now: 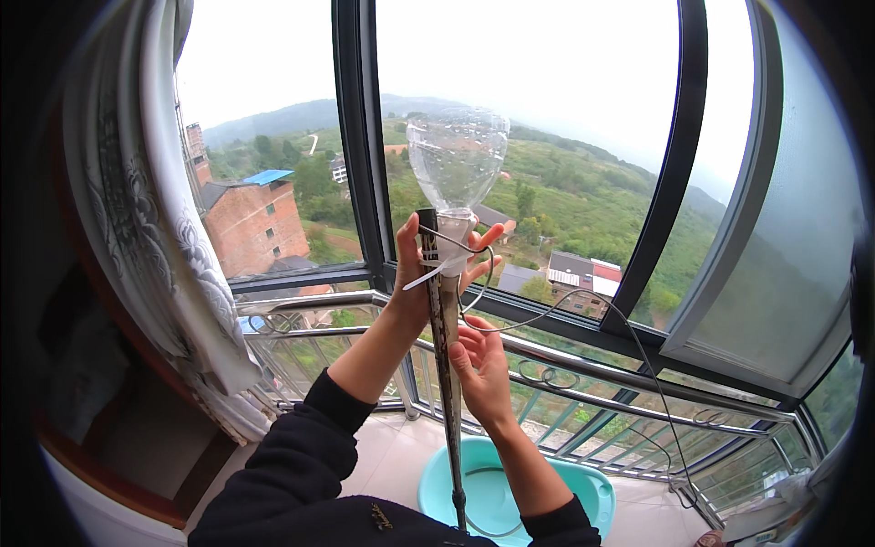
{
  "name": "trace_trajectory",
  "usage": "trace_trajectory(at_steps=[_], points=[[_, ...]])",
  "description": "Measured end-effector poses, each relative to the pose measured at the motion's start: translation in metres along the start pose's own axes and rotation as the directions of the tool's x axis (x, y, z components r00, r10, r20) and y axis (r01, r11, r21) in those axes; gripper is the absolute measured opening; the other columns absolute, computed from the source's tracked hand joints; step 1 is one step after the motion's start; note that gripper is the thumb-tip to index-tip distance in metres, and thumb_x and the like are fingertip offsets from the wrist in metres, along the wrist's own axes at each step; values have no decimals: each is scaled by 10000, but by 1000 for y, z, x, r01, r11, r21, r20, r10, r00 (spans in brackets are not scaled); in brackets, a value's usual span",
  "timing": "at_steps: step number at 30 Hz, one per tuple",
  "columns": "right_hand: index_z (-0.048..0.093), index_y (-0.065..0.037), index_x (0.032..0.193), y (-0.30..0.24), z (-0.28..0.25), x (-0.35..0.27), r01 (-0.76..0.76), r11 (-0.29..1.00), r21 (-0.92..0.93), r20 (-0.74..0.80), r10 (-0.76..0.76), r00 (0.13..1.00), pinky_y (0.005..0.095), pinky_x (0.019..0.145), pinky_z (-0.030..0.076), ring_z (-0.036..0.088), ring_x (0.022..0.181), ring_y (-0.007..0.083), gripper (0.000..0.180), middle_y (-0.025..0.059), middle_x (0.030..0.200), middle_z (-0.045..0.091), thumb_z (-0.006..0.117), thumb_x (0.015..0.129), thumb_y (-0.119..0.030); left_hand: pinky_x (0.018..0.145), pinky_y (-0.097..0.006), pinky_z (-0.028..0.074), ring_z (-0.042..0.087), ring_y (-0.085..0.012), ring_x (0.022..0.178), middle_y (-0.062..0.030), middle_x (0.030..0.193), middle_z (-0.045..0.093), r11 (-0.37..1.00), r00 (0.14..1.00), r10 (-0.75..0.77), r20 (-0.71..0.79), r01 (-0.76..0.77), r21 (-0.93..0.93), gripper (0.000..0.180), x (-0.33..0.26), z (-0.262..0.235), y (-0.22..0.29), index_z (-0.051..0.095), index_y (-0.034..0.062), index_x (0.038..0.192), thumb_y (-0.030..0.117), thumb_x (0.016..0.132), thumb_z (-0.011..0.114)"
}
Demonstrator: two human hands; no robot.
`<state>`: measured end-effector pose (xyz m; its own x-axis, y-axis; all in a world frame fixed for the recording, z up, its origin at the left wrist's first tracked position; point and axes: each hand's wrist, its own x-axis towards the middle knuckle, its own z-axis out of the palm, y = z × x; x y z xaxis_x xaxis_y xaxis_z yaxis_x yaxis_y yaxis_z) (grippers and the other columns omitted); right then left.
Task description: The person carries a basin and a long pole to a balcony, then attaches a cut plastic bottle to the pole using a string. The person repeatedly wraps and tightens the string to secure the bottle to the pole.
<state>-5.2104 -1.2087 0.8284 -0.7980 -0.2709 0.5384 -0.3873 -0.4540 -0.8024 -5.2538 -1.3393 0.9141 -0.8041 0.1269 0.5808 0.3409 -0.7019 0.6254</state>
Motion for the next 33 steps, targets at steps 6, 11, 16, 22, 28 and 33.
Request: trace_trajectory(at_steps=[6, 11, 16, 22, 28, 33], points=[[515, -12, 1071, 11, 4, -4, -149, 974, -171, 36, 157, 987, 170, 542, 351, 414, 606, 27, 254, -34, 719, 509, 472, 936, -224, 1013, -455, 268, 410, -300, 1198, -112, 1043, 603, 998, 998, -52, -34, 52, 23, 713, -7, 9, 11, 474, 16, 1209, 598, 800, 414], [548, -25, 1048, 11, 4, -4, -83, 962, -259, -110, 56, 992, 179, 504, 325, 400, 570, 27, 221, -45, 655, 490, 491, 928, -203, 869, -357, 446, 580, -241, 997, -167, 1091, 578, 882, 992, -40, -117, 90, 462, 648, -7, 27, 36, 434, -28, 1223, 480, 822, 484], [566, -9, 1074, 14, 7, -1, 43, 919, -392, -103, -91, 991, 197, 511, 349, 401, 578, 47, 263, -32, 657, 503, 506, 921, -214, 700, -265, 488, 607, -178, 868, -129, 892, 605, 735, 947, 68, -313, 164, 658, 660, 2, 44, 49, 520, -49, 1088, 481, 731, 687], [552, -9, 1087, 10, 10, -2, 108, 832, -543, -136, -215, 967, 273, 527, 413, 492, 550, 145, 272, 69, 647, 554, 482, 926, -217, 637, -236, 476, 617, -155, 716, -132, 805, 635, 167, 944, 261, -200, 160, 973, 724, 11, 51, 51, 580, -62, 956, 559, 619, 734], [525, -8, 1000, 3, 16, 7, 84, 746, -661, -148, -240, 959, 362, 551, 449, 592, 615, 318, 198, 166, 714, 596, 466, 922, -181, 521, -237, 427, 573, -131, 567, -72, 617, 593, 123, 932, 263, -250, 225, 967, 567, 25, 52, 51, 614, -24, 745, 528, 646, 703], [539, -13, 922, -4, 18, 13, 195, 758, -623, -176, -378, 909, 382, 527, 440, 577, 612, 347, 153, 175, 691, 577, 486, 907, -156, 405, -206, 317, 475, -68, 444, 1, 480, 500, 170, 938, 295, -182, 136, 976, 523, 29, 57, 47, 594, 39, 546, 536, 674, 696]])
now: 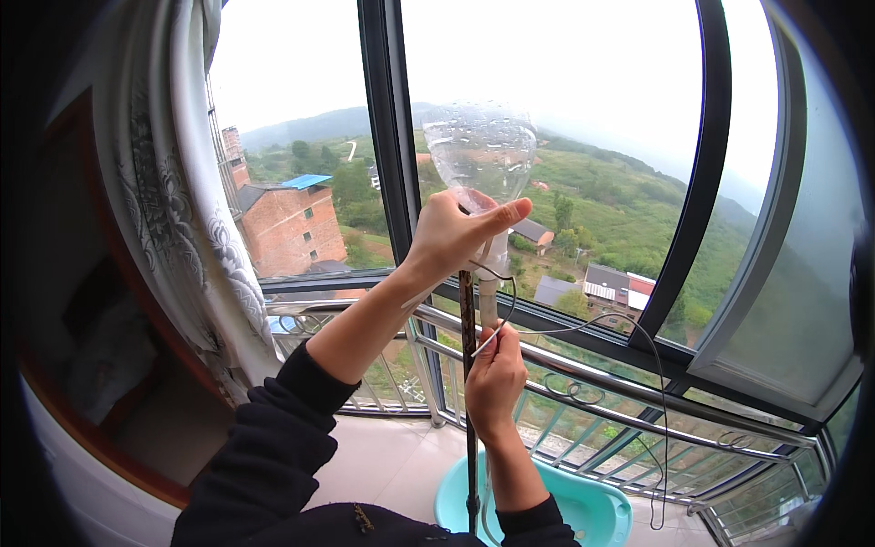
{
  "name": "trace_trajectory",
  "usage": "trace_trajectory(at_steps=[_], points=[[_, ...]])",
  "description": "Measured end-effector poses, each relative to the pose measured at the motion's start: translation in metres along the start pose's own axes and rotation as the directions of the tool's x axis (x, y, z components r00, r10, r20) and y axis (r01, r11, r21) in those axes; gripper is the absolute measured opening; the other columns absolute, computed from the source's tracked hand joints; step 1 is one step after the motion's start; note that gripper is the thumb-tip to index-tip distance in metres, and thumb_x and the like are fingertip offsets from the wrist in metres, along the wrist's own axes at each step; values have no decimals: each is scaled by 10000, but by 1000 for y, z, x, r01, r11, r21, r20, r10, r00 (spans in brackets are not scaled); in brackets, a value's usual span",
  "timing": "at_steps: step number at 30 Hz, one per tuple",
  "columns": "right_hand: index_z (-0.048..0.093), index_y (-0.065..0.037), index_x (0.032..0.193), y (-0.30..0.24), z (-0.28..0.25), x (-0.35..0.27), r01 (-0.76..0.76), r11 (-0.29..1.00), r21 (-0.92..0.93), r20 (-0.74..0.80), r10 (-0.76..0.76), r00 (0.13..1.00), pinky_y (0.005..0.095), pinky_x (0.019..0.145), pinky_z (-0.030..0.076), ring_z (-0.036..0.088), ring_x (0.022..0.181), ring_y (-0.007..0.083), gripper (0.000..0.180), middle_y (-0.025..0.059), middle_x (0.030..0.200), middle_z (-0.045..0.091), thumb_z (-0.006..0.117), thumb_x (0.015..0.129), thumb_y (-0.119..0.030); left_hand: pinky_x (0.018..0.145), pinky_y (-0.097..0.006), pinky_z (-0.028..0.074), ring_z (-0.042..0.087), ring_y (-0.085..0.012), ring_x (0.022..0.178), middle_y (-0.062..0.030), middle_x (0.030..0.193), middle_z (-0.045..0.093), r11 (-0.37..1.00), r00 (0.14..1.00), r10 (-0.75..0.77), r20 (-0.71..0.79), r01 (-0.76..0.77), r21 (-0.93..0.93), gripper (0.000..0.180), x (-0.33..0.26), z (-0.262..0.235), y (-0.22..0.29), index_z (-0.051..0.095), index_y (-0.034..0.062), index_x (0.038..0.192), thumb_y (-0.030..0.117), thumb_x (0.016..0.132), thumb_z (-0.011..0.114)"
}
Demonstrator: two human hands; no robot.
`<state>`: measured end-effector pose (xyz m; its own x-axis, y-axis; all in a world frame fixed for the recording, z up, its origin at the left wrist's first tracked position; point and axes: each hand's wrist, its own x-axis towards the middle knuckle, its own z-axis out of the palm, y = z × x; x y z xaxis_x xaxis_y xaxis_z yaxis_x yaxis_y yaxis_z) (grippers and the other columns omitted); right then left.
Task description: The person carries a basin and a long pole to a balcony, then attaches a cut plastic bottle to the pole using a string. The person repeatedly wraps and tightens the string to secure the bottle to the pole.
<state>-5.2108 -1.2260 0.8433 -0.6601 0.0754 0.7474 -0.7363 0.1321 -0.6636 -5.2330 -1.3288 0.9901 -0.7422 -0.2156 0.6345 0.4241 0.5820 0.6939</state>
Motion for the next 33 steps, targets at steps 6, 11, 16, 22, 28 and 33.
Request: trace_trajectory(at_steps=[6, 11, 16, 22, 28, 33], points=[[594, -30, 919, -15, -14, 14, 114, 989, -92, -48, -119, 992, 330, 470, 409, 539, 538, 233, 186, 99, 661, 572, 624, 822, -185, 435, -212, 361, 499, -76, 485, -17, 533, 541, 996, 997, -55, -58, 51, -75, 427, -6, -4, 5, 639, 3, 622, 420, 685, 709], [621, -35, 916, -23, -15, 38, 132, 991, -22, -63, -133, 989, 310, 586, 388, 484, 696, 201, 277, 66, 780, 539, 725, 710, -188, 472, -220, 410, 551, -98, 519, -54, 566, 586, 997, 991, -72, -110, 71, -10, 454, -7, -7, 4, 654, -14, 657, 436, 666, 706], [653, -26, 833, -17, 5, 50, 146, 981, 131, -71, -138, 988, 238, 489, 328, 442, 618, 118, 166, 29, 691, 532, 724, 728, -134, 493, -236, 436, 571, -120, 517, -64, 562, 595, 996, 985, -70, -160, 77, 38, 492, -5, -8, -5, 658, -9, 660, 481, 642, 701], [633, 11, 789, -8, 17, 53, -149, 948, 280, 90, 128, 988, 174, 473, 339, 429, 538, 30, 154, -6, 650, 558, 674, 799, -137, 541, -263, 470, 605, -155, 556, -80, 571, 608, 982, 977, -123, -173, 146, 123, 526, -1, -18, -26, 663, -5, 690, 514, 614, 707], [632, -3, 739, 23, 15, 111, -72, 997, 19, 193, 67, 979, 271, 539, 444, 588, 553, 154, 121, 96, 648, 631, 671, 763, -115, 569, -270, 480, 620, -175, 581, -90, 599, 626, 966, 959, -186, -214, 219, 139, 546, 10, -31, -82, 662, -1, 685, 537, 601, 709], [671, -74, 730, 90, 52, 195, 54, 875, -481, 494, 219, 842, 344, 620, 474, 631, 666, 229, 234, 92, 696, 652, 712, 680, -299, 517, -222, 431, 545, -91, 559, -41, 615, 594, 965, 958, -253, -132, 260, 40, 484, 30, -40, -154, 634, -10, 697, 462, 654, 735]])
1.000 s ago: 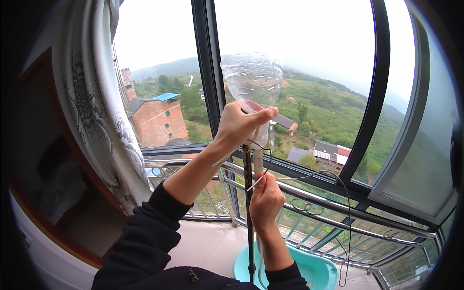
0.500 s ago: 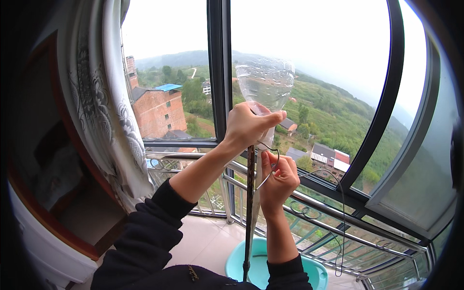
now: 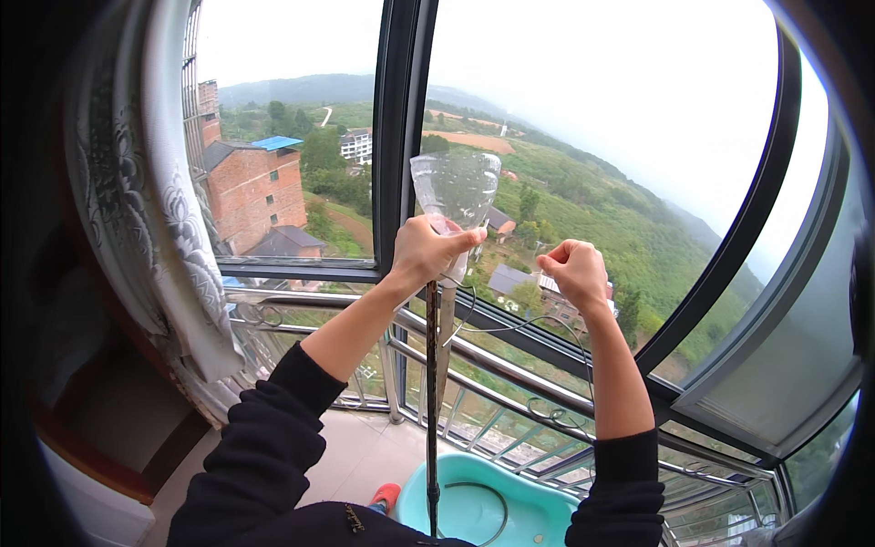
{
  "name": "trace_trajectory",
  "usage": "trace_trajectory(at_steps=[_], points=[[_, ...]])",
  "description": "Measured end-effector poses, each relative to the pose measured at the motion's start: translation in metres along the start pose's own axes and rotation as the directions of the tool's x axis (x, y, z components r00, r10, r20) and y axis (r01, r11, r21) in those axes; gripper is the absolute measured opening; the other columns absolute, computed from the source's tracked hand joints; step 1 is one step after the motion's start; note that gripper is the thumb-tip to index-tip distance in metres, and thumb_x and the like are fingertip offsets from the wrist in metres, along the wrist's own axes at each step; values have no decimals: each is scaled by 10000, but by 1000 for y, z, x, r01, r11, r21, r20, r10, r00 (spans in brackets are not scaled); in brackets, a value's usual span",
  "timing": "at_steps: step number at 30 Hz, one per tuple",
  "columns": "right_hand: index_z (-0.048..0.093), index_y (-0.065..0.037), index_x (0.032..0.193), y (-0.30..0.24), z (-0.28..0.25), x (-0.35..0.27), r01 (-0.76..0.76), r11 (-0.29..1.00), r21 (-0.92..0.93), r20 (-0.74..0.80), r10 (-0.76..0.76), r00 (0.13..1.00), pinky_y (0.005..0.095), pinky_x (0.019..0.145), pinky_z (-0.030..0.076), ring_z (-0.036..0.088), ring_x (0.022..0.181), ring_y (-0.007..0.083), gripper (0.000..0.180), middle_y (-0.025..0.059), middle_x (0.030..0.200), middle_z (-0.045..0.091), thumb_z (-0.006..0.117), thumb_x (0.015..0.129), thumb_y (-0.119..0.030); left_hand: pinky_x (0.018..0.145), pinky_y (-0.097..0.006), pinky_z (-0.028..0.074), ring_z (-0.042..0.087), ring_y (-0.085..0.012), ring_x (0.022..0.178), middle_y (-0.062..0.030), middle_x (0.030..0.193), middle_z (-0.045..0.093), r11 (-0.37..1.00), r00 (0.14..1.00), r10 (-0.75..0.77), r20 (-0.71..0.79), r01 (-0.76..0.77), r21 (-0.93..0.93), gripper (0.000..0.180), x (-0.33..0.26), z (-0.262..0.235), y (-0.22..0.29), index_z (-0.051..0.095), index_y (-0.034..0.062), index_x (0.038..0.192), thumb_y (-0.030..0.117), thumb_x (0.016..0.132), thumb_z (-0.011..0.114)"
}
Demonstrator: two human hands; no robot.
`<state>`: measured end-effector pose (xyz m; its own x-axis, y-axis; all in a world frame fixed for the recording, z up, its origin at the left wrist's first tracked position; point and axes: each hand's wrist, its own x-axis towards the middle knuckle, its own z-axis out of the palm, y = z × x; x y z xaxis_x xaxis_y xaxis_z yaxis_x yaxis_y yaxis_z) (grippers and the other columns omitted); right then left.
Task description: The person carries a basin and a long pole to a balcony, then attaches a cut plastic bottle to the pole using a string. The person repeatedly wraps and tightens the string to secure the bottle to the pole.
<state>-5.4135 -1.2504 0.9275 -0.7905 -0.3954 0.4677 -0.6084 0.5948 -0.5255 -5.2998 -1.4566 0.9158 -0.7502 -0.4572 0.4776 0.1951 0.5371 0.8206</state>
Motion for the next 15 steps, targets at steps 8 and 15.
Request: trace_trajectory(at_steps=[8, 15], points=[[661, -123, 698, 125, 121, 119, -153, 873, -463, 248, 293, 923, 399, 747, 467, 638, 751, 233, 218, 90, 758, 658, 727, 653, -326, 526, -210, 437, 540, -68, 574, -34, 619, 585, 969, 993, -53, 105, 76, -235, 418, 26, 8, -72, 585, -13, 705, 360, 656, 767], [669, -273, 960, 215, 214, 139, 94, 804, -588, 409, 195, 891, 690, 967, 136, 587, 979, 283, 241, 138, 971, 638, 609, 753, -166, 553, -225, 470, 584, -102, 581, -82, 628, 615, 956, 981, -118, 151, 153, -250, 511, 31, 12, -101, 608, -49, 764, 415, 620, 770]])
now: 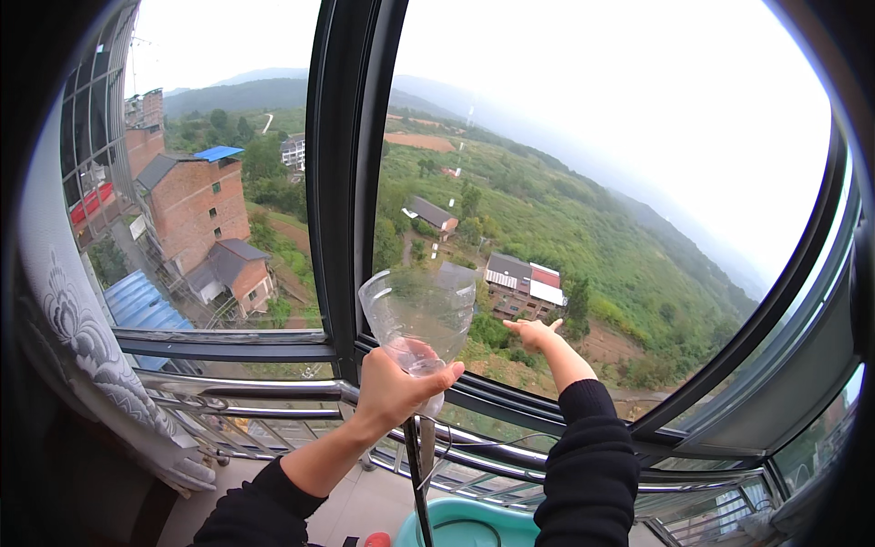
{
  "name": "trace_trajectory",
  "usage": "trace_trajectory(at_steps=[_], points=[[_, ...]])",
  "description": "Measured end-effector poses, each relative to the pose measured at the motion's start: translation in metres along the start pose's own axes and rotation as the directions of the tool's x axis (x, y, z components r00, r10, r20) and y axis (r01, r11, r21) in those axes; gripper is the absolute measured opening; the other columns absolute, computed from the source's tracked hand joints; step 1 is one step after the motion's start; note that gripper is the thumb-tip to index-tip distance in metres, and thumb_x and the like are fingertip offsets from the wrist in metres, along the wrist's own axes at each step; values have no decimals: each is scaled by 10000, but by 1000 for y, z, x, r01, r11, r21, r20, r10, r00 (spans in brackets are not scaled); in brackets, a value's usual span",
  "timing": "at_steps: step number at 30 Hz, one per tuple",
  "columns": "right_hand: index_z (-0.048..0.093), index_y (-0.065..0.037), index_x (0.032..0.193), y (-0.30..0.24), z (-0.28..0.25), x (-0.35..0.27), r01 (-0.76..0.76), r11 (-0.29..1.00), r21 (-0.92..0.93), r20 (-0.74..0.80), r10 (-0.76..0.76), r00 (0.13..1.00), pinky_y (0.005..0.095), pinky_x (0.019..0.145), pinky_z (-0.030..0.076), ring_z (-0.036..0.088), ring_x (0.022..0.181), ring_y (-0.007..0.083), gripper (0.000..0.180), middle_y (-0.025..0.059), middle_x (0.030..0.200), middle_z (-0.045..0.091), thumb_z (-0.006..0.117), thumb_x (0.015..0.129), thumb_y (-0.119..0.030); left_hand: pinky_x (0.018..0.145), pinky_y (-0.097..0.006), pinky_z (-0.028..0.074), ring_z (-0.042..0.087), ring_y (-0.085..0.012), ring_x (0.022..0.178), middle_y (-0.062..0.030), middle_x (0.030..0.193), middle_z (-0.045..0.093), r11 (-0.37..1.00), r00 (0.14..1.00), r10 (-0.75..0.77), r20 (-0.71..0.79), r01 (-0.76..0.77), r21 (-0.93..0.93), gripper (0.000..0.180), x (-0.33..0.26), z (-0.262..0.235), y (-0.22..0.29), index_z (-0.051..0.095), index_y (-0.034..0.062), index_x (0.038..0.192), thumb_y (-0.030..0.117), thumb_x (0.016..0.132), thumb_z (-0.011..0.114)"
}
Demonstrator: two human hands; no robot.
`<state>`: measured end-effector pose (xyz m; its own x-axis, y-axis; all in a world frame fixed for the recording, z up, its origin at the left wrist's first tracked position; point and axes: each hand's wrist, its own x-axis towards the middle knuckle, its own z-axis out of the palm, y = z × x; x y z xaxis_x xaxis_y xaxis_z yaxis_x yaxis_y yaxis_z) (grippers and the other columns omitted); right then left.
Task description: The person carries a basin and a long pole to a balcony, then attaches a cut plastic bottle to the pole using a string. The person repeatedly wraps and tightens the string to secure the bottle to the pole.
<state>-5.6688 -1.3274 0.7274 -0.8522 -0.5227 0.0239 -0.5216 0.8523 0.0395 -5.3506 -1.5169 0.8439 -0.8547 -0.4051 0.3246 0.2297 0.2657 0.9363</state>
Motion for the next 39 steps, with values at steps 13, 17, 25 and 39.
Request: trace_trajectory(at_steps=[13, 17, 25, 39], points=[[524, -13, 1166, -48, -160, -131, 359, 678, 641, -479, -12, 878, 298, 671, 491, 622, 711, 200, 392, 133, 889, 637, 587, 779, -24, 575, -243, 475, 594, -128, 599, -93, 658, 623, 993, 999, -48, 4, 47, 110, 539, 11, 7, -7, 612, -47, 786, 452, 627, 743], [638, 9, 918, -94, -136, -307, 422, 270, 865, -438, -1, 899, 220, 587, 473, 597, 635, 110, 158, 67, 697, 632, 538, 882, -109, 566, -231, 462, 578, -110, 605, -79, 679, 618, 1000, 999, -31, 31, 30, 9, 453, -2, 19, 16, 612, -36, 783, 374, 644, 746], [413, -34, 1272, -177, -50, -354, 460, 197, 866, -495, 205, 844, 314, 760, 454, 597, 854, 234, 397, 169, 975, 595, 486, 913, -187, 547, -227, 444, 561, -95, 602, -60, 686, 604, 997, 996, 25, 89, -19, -69, 402, -54, 49, 90, 611, -35, 800, 315, 663, 753], [498, 2, 1068, -186, -98, -384, 409, 662, 628, -745, 360, 562, 415, 513, 437, 573, 620, 388, 227, 210, 756, 595, 509, 886, -133, 528, -241, 457, 574, -114, 583, -92, 661, 615, 988, 988, 153, 38, -153, -7, 406, -100, 58, 140, 624, -49, 761, 323, 638, 729]])
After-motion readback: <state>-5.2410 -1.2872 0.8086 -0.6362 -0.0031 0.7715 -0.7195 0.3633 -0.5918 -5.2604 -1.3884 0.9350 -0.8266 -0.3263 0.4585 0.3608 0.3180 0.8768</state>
